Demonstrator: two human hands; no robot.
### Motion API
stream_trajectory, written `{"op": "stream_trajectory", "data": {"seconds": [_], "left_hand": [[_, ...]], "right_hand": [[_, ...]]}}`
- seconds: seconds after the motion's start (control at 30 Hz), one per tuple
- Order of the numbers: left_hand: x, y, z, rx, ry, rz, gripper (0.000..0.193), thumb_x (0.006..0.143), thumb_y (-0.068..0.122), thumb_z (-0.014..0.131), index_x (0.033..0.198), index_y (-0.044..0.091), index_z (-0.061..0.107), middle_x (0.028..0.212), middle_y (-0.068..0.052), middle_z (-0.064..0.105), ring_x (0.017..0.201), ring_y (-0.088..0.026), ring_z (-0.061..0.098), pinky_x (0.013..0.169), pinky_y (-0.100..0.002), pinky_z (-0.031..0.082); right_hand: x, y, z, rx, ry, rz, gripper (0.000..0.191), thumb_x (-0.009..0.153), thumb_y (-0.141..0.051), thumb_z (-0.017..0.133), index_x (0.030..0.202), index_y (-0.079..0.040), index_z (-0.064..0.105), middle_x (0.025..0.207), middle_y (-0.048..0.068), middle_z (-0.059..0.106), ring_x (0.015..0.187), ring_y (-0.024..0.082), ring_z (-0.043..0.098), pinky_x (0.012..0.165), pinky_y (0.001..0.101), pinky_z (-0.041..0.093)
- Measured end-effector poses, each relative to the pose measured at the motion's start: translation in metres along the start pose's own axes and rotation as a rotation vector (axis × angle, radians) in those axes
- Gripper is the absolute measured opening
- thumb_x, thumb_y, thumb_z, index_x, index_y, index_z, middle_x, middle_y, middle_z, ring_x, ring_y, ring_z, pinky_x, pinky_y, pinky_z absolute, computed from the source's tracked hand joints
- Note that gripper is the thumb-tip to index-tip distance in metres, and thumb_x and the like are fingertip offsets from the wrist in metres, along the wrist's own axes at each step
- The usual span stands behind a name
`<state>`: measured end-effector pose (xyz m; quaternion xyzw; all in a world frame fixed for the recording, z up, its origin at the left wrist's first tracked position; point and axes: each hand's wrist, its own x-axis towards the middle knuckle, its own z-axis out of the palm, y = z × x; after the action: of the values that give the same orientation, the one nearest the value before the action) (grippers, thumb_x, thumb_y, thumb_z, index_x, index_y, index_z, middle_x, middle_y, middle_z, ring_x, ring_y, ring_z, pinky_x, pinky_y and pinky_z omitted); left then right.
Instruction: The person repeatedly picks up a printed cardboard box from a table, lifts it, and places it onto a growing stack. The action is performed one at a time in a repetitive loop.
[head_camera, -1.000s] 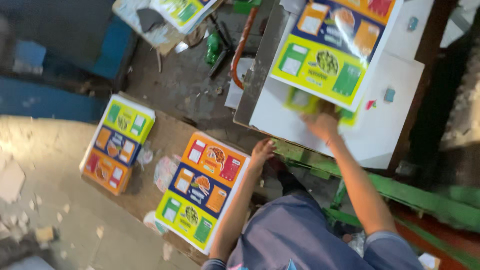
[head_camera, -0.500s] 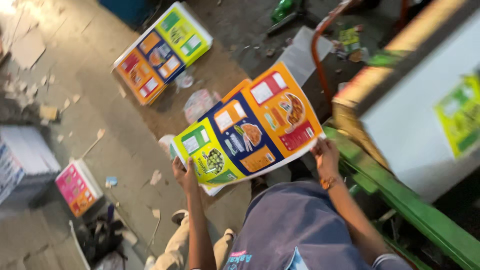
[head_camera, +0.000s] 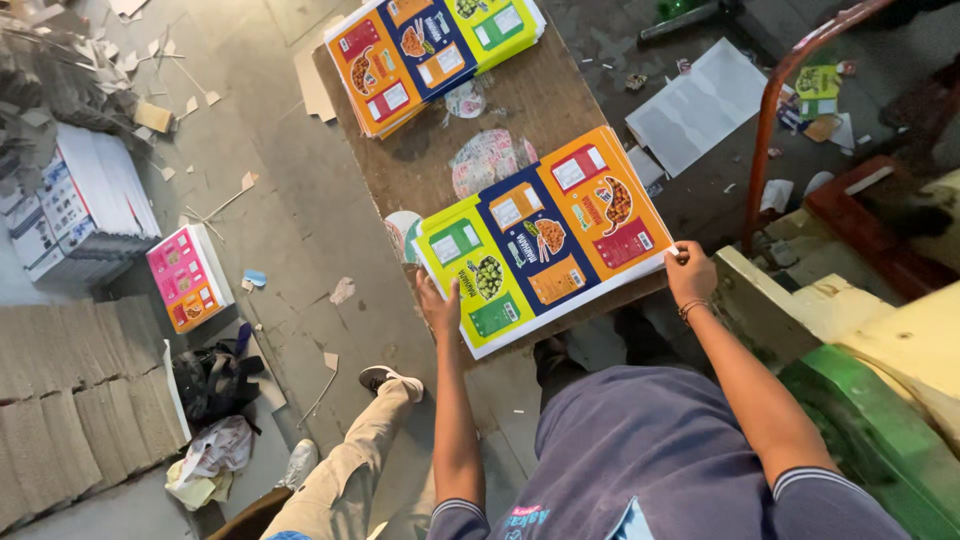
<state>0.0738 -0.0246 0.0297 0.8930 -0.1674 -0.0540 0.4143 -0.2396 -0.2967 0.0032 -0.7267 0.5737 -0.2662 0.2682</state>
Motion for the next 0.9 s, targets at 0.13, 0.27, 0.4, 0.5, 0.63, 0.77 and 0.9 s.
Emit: {"op": "stream_trajectory", "data": {"seconds": [0.13, 0.27, 0.4, 0.5, 0.63, 0.77, 0.9], "left_hand": [[-0.047, -0.017, -0.008, 0.353, -0.012, 0.025, 0.128, 0.069, 0.059, 0.090, 0.159, 0.001, 0.020, 0.156, -0.027, 0.039, 0.143, -0.042, 0.037, 0.110, -0.061, 0.033], [-0.107, -0.026, -0.006, 0.595, -0.305, -0.034, 0.137, 0.053, 0.050, 0.095, 0.158, 0.006, 0.019, 0.156, -0.024, 0.034, 0.144, -0.038, 0.034, 0.110, -0.062, 0.028], [-0.129, -0.026, 0.003, 0.703, -0.294, 0.054, 0.109, 0.072, 0.030, 0.087, 0.162, 0.009, 0.028, 0.140, -0.015, 0.056, 0.131, -0.029, 0.054, 0.109, -0.057, 0.039], [-0.121, -0.024, 0.005, 0.669, -0.202, 0.077, 0.097, 0.078, 0.024, 0.083, 0.161, 0.008, 0.034, 0.116, -0.012, 0.073, 0.109, -0.029, 0.068, 0.103, -0.055, 0.043], [-0.113, -0.017, 0.001, 0.703, -0.258, 0.042, 0.101, 0.070, 0.029, 0.088, 0.154, 0.007, 0.036, 0.099, -0.016, 0.076, 0.093, -0.034, 0.073, 0.096, -0.056, 0.043], [-0.116, -0.011, 0.000, 0.702, -0.292, 0.001, 0.095, 0.074, 0.036, 0.087, 0.152, 0.012, 0.039, 0.102, -0.015, 0.077, 0.098, -0.035, 0.073, 0.097, -0.057, 0.042], [-0.121, 0.004, 0.005, 0.834, -0.385, -0.116, 0.109, 0.072, 0.041, 0.087, 0.159, 0.010, 0.030, 0.109, -0.017, 0.077, 0.107, -0.037, 0.071, 0.097, -0.059, 0.044]], "right_hand": [[-0.003, 0.012, 0.009, -0.055, -0.076, 0.211, 0.021, 0.097, -0.031, 0.077, 0.106, -0.013, 0.072, 0.100, 0.008, 0.077, 0.092, 0.030, 0.073, 0.079, 0.0447, 0.056], [-0.001, 0.024, 0.008, -0.181, 0.033, -0.241, 0.057, 0.082, -0.028, 0.083, 0.129, -0.004, 0.060, 0.125, 0.019, 0.061, 0.116, 0.042, 0.057, 0.094, 0.0518, 0.051], [-0.001, 0.039, 0.005, -0.310, -0.173, -0.310, 0.068, 0.076, -0.027, 0.082, 0.134, -0.003, 0.055, 0.134, 0.019, 0.058, 0.123, 0.042, 0.054, 0.098, 0.0528, 0.050], [-0.006, 0.047, 0.004, -0.399, -0.284, -0.264, 0.066, 0.079, -0.030, 0.082, 0.134, -0.006, 0.056, 0.131, 0.015, 0.059, 0.124, 0.039, 0.056, 0.100, 0.0516, 0.052], [-0.014, 0.046, -0.011, -0.364, -0.206, -0.250, 0.080, 0.072, -0.032, 0.085, 0.140, -0.004, 0.053, 0.135, 0.020, 0.059, 0.120, 0.040, 0.056, 0.091, 0.0524, 0.051], [-0.020, 0.010, -0.080, -0.062, -0.059, -0.354, 0.064, 0.081, -0.029, 0.081, 0.135, -0.003, 0.059, 0.135, 0.019, 0.062, 0.121, 0.039, 0.059, 0.098, 0.0481, 0.052], [-0.041, -0.009, -0.204, 0.108, -0.042, -0.482, 0.041, 0.092, -0.027, 0.075, 0.127, -0.007, 0.068, 0.136, 0.010, 0.066, 0.122, 0.029, 0.065, 0.098, 0.0420, 0.053]]}}
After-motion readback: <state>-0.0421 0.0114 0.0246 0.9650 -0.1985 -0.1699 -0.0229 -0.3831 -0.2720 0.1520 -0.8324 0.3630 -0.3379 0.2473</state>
